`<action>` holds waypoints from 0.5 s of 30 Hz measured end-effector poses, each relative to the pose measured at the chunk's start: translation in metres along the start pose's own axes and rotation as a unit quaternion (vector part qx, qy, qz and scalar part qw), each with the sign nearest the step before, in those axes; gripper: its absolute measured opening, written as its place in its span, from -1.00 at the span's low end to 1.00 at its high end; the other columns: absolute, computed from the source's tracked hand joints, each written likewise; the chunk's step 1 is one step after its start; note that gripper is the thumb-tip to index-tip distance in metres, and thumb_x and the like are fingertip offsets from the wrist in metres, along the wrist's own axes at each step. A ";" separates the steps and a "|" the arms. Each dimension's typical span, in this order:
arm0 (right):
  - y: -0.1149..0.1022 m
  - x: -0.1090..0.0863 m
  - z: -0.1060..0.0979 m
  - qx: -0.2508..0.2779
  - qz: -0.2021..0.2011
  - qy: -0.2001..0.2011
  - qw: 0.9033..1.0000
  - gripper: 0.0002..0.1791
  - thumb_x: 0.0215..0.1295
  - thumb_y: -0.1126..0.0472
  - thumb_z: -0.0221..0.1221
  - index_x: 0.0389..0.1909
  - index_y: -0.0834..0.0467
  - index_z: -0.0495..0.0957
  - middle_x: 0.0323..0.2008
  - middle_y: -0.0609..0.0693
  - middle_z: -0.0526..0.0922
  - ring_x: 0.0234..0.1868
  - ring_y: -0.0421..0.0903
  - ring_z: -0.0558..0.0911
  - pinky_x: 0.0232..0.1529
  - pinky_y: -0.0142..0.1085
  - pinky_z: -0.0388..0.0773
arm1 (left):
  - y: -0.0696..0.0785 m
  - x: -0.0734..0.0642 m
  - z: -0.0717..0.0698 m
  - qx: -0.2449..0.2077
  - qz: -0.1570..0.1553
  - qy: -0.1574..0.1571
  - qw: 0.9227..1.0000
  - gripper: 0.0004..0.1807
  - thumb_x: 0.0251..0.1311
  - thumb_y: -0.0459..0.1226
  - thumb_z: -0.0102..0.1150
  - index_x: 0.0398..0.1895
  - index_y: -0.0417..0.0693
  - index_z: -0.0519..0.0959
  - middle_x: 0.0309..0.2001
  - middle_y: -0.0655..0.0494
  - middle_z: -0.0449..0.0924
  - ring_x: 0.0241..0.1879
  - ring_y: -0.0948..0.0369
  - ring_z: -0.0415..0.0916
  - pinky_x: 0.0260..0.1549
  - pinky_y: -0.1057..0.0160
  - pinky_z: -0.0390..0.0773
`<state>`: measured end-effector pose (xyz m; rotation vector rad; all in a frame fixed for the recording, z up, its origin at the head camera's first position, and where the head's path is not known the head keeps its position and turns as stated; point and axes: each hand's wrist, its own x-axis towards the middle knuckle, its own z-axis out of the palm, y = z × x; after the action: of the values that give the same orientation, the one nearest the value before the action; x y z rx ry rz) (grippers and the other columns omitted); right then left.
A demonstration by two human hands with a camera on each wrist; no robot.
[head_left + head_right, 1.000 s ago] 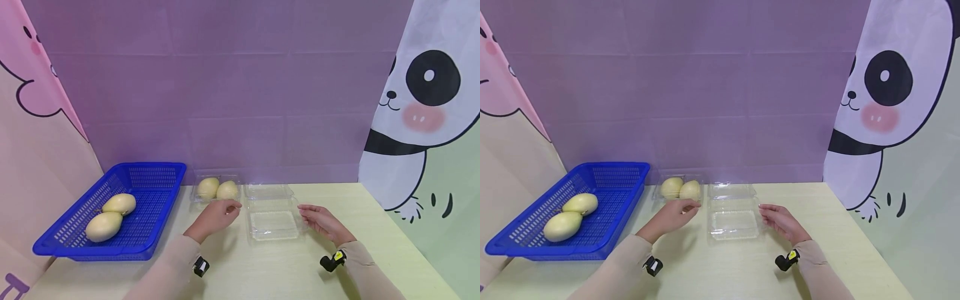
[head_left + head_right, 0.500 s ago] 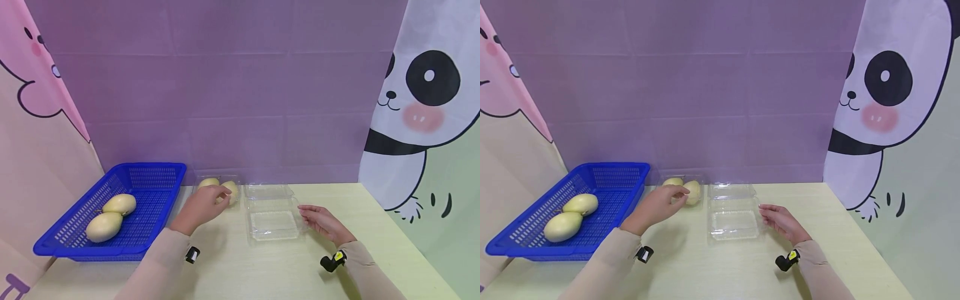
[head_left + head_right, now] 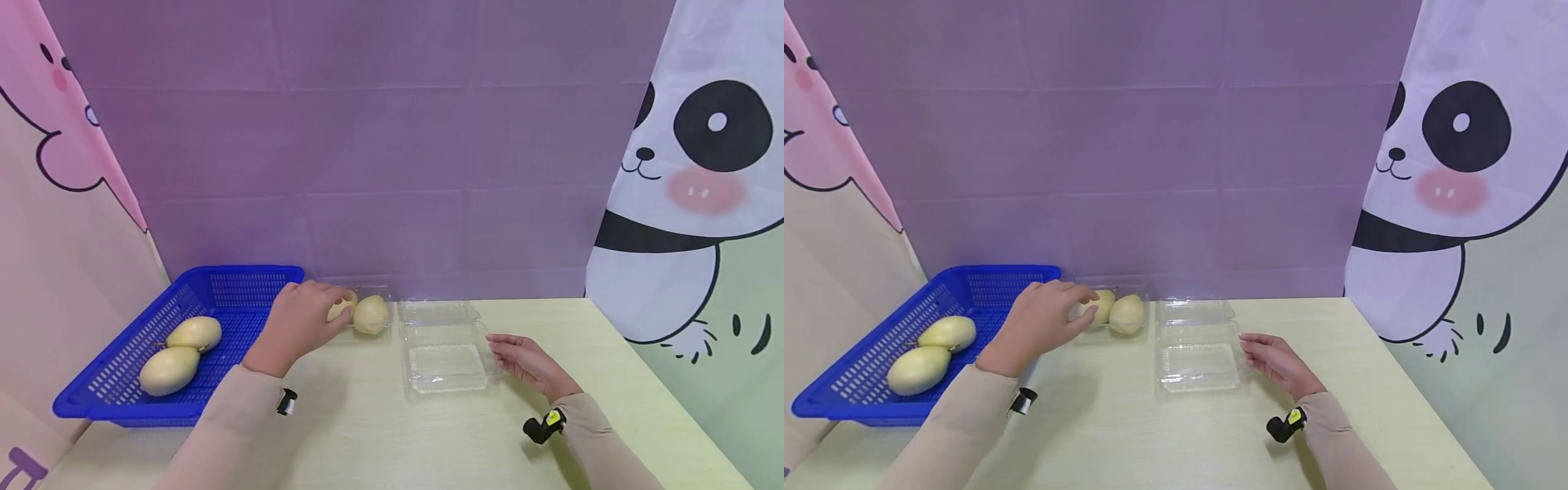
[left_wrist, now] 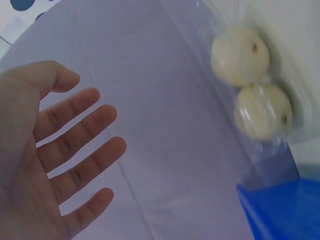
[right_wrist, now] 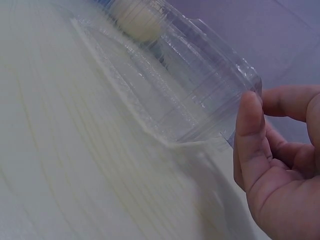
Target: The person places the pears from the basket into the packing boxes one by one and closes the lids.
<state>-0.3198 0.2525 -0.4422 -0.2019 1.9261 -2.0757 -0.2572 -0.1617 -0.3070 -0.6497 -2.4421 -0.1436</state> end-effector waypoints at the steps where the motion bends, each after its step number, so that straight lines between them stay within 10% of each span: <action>1: 0.000 0.000 0.000 0.000 0.000 0.001 1.000 -0.47 0.50 0.35 0.06 0.34 0.57 0.22 -0.19 -0.01 0.59 -0.32 -0.29 0.56 -0.24 -0.48 0.57 | -0.003 -0.001 -0.003 0.003 -0.002 -0.001 1.000 -0.81 0.25 -0.15 0.26 -0.15 0.05 0.75 -0.25 0.15 0.74 -0.28 0.09 0.63 -0.41 0.09 0.49; 15: -0.002 -0.002 0.003 -0.010 -0.006 -0.001 1.000 -0.47 0.48 0.34 0.09 0.32 0.58 0.24 -0.20 0.00 0.57 -0.33 -0.27 0.55 -0.26 -0.49 0.57 | -0.053 -0.011 -0.046 0.026 -0.050 0.001 0.998 -0.83 0.24 -0.17 0.24 -0.21 0.02 0.74 -0.33 0.14 0.74 -0.62 0.18 0.47 -0.76 0.24 0.31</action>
<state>-0.3176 0.2499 -0.4395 -0.2210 1.9487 -2.0647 -0.2509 -0.2240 -0.2736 -0.5042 -2.4684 -0.1217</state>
